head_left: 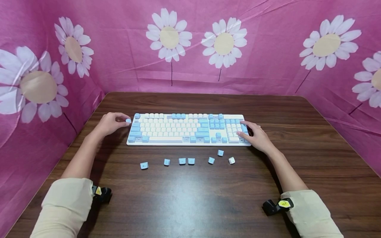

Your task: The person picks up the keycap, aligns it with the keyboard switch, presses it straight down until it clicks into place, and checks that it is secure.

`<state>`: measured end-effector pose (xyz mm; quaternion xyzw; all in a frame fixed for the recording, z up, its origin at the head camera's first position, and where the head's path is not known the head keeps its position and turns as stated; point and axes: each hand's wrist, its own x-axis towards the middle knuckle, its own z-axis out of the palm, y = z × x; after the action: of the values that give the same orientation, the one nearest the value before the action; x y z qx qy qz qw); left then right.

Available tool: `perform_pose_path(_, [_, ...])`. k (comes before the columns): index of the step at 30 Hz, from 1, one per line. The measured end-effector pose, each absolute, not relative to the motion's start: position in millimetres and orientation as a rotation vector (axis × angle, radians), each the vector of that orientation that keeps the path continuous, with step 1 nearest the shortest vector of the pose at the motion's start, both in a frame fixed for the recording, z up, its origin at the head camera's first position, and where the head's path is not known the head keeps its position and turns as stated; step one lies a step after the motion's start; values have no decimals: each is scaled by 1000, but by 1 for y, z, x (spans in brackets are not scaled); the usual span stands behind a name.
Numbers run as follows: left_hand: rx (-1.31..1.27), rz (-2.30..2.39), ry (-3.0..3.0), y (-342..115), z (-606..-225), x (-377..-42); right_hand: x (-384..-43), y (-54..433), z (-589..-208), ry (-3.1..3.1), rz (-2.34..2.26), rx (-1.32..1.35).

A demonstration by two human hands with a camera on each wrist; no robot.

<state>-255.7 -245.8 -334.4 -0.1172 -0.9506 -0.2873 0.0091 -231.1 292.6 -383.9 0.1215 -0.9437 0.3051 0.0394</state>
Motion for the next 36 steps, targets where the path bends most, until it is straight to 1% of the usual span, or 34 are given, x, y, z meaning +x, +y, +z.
perform_pose_path(36, [-400, -899, -2956, -234, -330, -265, -231, 292, -384, -2885, 946, 372])
